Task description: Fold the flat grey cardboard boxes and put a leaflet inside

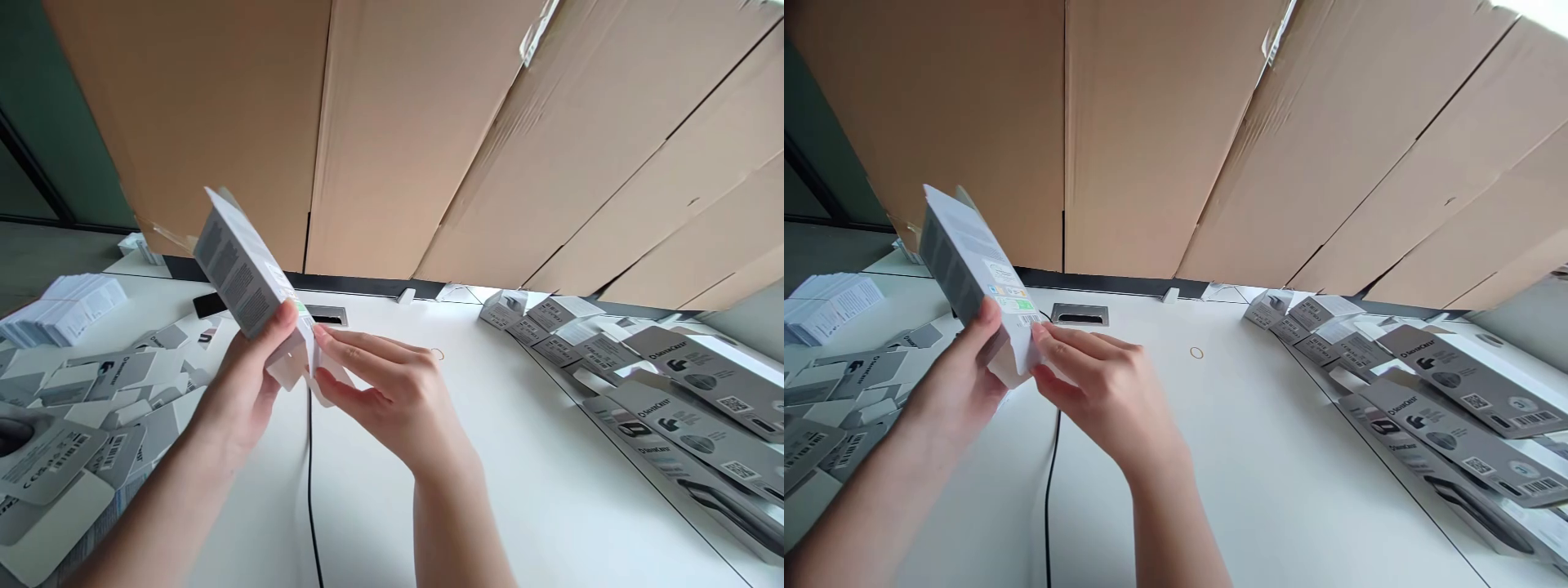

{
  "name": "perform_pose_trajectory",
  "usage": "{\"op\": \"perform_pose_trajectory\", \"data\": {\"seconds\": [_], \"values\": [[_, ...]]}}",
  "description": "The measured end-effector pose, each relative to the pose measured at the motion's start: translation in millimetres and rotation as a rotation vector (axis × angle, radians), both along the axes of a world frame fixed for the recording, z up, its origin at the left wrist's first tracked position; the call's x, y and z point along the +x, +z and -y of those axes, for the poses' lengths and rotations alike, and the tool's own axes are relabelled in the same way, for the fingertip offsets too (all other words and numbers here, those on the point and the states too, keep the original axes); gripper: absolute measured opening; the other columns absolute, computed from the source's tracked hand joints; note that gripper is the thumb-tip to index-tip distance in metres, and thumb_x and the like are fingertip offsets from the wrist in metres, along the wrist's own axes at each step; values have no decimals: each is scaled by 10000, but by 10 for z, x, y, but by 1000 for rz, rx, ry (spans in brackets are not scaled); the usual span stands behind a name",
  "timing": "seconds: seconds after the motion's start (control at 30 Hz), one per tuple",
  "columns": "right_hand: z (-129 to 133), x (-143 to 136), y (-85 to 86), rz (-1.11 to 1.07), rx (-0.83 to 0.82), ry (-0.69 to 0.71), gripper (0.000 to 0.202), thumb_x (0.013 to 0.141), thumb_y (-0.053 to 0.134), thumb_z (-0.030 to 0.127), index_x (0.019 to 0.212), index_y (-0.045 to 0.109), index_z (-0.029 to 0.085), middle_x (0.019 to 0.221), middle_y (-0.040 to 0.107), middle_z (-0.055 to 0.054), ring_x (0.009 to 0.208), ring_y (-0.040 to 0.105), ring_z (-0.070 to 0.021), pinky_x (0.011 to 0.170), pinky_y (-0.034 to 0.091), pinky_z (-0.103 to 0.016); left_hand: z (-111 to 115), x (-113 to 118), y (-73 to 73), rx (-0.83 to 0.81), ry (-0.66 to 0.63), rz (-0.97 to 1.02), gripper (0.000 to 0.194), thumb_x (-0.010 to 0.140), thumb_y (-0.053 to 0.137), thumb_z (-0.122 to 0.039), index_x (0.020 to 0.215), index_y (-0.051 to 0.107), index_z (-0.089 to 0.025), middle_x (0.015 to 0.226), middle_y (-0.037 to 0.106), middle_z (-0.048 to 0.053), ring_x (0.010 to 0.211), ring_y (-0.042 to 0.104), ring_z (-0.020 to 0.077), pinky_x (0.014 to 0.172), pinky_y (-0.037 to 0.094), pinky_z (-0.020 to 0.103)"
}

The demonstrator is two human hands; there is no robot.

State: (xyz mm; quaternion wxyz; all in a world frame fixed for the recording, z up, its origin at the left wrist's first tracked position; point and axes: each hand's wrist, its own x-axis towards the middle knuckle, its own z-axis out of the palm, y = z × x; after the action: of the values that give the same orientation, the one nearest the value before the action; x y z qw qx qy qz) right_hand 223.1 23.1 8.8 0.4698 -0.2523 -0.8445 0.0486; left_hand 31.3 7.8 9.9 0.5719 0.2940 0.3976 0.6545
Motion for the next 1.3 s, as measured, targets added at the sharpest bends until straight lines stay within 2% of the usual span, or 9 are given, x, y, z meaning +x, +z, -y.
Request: {"op": "perform_pose_trajectory", "data": {"seconds": [0.2, 0.4, 0.5, 0.63, 0.83, 0.97, 1.1, 1.2, 1.3], "values": [[-87, -22, -24, 31, -12, -42, 354, 1137, 802, 129, 1463, 839, 262, 1477, 892, -80, 1262, 899, -263, 980, 788, -398, -47, -45, 47, -106, 34, 77, 542, 759, 1118, -458, 1214, 895, -265, 1151, 896, 58, 1118, 869, 327, 792, 690, 323], [-90, 156, 49, -4, -140, 64, 439, 1077, 934, 260, 1495, 845, 358, 1605, 821, -85, 1348, 860, -299, 883, 800, -396, -64, -55, -27, 11, -165, 40, 638, 782, 1110, -539, 1315, 917, -246, 1282, 903, 138, 1219, 861, 426, 849, 731, 402], [-58, 147, 73, -13, -131, -26, 508, 1061, 950, 265, 1546, 827, 352, 1638, 804, -87, 1367, 861, -309, 871, 808, -389, -24, 26, -41, 39, -192, 35, 646, 796, 1100, -537, 1352, 913, -265, 1336, 899, 123, 1279, 844, 428, 921, 729, 416], [-52, 59, 61, -4, 18, -181, 477, 1082, 863, 153, 1524, 850, 334, 1559, 856, -50, 1413, 855, -328, 1105, 796, -504, 53, 204, -47, 5, -191, 84, 633, 801, 1105, -526, 1353, 911, -284, 1347, 897, 83, 1313, 833, 390, 1012, 710, 408], [-28, 121, 73, -77, 80, -178, 501, 1072, 746, -6, 1422, 912, 312, 1354, 930, -3, 1317, 910, -309, 1088, 814, -490, 64, 259, -53, -38, -325, 167, 609, 844, 1094, -576, 1341, 902, -280, 1332, 890, 100, 1207, 848, 351, 821, 670, 333], [35, 171, 142, -52, -20, -46, 524, 1121, 733, 18, 1470, 886, 378, 1335, 936, 17, 1187, 943, -278, 897, 824, -435, 41, 162, -13, -20, -143, 165, 693, 769, 1104, -729, 1250, 905, -272, 1238, 884, 97, 1121, 838, 327, 765, 664, 300], [46, 177, 170, 88, -63, -1, 453, 1145, 750, 69, 1501, 870, 323, 1406, 923, -8, 1285, 896, -299, 974, 808, -475, 43, 150, 25, -68, 17, 158, 676, 646, 1203, -568, 1155, 881, -262, 1104, 856, 57, 1033, 825, 279, 702, 659, 257], [46, 210, 210, 146, -42, -22, 485, 1117, 827, 127, 1555, 830, 336, 1506, 884, -28, 1461, 804, -344, 1114, 775, -550, -15, 122, 43, -164, 44, 200, 546, 791, 1112, -449, 1237, 872, -246, 1206, 884, 96, 1089, 858, 333, 737, 715, 327], [107, 231, 304, 14, 164, -116, 508, 1045, 926, 153, 1476, 858, 412, 1340, 934, -24, 1205, 877, -335, 961, 781, -533, -105, 24, 85, -149, 123, 327, 377, 993, 954, -450, 1294, 860, -244, 1304, 897, 97, 1211, 865, 354, 835, 759, 381]]}}
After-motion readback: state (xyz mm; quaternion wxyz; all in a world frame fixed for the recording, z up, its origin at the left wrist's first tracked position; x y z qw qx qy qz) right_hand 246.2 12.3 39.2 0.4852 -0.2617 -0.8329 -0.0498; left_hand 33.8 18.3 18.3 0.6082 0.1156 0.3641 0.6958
